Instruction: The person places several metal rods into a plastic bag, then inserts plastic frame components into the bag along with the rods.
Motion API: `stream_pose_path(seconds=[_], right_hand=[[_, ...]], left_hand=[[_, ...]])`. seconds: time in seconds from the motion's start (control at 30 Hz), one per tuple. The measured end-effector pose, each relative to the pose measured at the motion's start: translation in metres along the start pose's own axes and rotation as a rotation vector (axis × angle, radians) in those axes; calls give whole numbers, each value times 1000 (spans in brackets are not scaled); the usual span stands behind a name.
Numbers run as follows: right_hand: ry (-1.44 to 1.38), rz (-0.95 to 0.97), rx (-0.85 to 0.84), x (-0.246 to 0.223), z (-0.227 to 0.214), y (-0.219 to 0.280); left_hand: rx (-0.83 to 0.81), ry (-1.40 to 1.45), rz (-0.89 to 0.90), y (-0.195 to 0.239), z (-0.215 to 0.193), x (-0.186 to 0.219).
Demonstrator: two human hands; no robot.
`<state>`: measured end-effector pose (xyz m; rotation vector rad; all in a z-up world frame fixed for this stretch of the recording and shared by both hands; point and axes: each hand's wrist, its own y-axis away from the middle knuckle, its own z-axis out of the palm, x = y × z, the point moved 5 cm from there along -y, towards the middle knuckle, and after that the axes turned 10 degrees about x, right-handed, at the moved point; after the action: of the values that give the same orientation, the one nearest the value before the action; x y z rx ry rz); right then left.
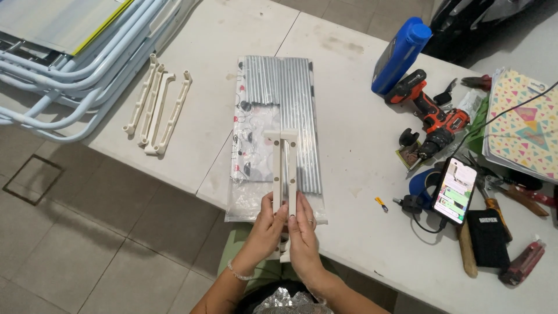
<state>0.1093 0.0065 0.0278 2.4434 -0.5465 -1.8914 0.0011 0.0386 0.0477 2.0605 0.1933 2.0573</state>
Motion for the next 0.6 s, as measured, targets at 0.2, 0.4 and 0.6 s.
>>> stream_pose_path(seconds=[0.2,0.4,0.6], right_hand=[[-414,75,-70,-14,6,3],[-424,75,1,-16,3,7],[-316,107,-11,-14,3,11]], left_hand=[[-1,135,34,-5,0,-4],[-15,136,-179,-4,2,-6],[-129,209,-146,-9,0,-17]])
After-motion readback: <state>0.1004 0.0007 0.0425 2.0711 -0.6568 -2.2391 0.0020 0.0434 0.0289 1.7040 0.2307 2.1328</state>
